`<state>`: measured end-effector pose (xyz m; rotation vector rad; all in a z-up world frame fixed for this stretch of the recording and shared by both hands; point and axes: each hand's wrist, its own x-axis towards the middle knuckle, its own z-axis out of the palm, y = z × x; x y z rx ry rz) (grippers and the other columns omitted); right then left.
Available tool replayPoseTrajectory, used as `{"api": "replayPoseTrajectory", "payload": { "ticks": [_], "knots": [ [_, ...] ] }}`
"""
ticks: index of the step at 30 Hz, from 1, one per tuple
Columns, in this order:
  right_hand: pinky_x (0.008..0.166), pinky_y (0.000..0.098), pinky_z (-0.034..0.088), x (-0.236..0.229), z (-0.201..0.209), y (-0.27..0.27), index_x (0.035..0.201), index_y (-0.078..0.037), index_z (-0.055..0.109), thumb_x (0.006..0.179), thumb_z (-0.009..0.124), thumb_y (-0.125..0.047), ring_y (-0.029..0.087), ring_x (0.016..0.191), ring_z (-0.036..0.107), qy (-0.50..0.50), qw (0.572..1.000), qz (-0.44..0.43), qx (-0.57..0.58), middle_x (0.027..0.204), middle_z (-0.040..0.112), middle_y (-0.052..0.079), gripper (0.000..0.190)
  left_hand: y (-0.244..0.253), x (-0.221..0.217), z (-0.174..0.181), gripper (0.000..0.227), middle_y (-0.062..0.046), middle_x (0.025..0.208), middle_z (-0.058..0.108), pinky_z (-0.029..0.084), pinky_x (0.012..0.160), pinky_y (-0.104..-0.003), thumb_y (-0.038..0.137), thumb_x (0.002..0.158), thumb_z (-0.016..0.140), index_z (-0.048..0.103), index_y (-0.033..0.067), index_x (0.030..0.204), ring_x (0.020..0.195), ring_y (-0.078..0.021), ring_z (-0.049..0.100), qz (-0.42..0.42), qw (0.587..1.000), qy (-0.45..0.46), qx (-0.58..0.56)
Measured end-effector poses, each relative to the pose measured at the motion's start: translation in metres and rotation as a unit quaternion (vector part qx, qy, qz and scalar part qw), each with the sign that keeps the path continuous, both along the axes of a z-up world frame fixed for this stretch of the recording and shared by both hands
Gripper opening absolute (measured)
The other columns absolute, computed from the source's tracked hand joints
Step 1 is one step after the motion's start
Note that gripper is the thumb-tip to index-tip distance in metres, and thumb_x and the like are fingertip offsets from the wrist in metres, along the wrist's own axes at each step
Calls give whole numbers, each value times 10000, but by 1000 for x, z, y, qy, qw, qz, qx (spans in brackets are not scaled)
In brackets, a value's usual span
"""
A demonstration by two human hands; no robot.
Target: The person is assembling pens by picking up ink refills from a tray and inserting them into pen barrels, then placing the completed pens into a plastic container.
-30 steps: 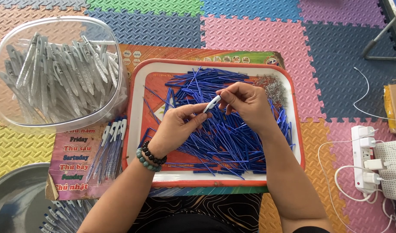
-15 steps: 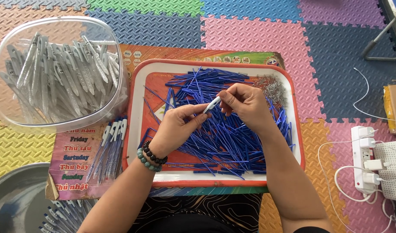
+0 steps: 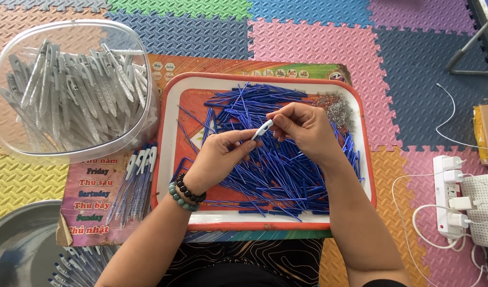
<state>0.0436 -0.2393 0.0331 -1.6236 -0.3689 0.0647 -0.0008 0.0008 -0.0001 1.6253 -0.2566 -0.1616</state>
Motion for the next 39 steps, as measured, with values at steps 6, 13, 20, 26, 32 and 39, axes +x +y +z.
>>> {"api": "replayPoseTrajectory", "payload": {
  "ticks": [6,13,20,26,32,39],
  "knots": [
    [591,214,590,4,-10,-5,1119,75,790,1087,752,-19,164,716,784,-9,1000,9,11,855,823,179,107,0,0,-4,371,-202,1123,868,651,672,-260,73,1071,746,765,30,1439,771,-141,762,-13,998,37,-43],
    [545,227,594,3,-7,-3,1107,58,813,1089,766,-59,156,653,758,-3,1000,-14,-5,826,818,169,128,0,0,-1,361,-173,1105,862,668,661,-261,99,1073,750,781,50,1430,745,-139,758,-6,999,23,-26],
    [524,243,591,15,-5,-21,1206,9,813,1135,776,-157,146,651,725,-19,993,-89,-76,835,790,151,185,3,5,-6,325,-117,1086,844,672,627,-307,124,1020,836,839,126,1344,770,-195,819,64,991,-114,36],
    [594,243,595,15,0,-30,1168,-40,838,1152,844,-214,119,675,713,-32,964,-202,-171,832,783,93,175,39,-25,59,277,-81,1067,837,678,673,-403,140,993,826,870,178,1264,855,-324,844,156,945,-218,188],
    [698,297,557,21,-8,-56,1128,-120,856,1114,860,-213,138,753,718,-108,901,-266,-326,868,795,14,95,109,-94,67,224,10,1125,842,586,718,-365,218,1012,854,897,199,1231,833,-225,768,285,827,-181,450],
    [624,371,543,22,-6,-72,1065,-171,892,1019,859,-276,176,603,677,-11,833,-236,-500,730,771,-3,119,147,-118,14,274,-23,1175,829,589,707,-428,268,1040,785,885,183,1281,849,-275,774,332,768,-15,547]
  ]
}}
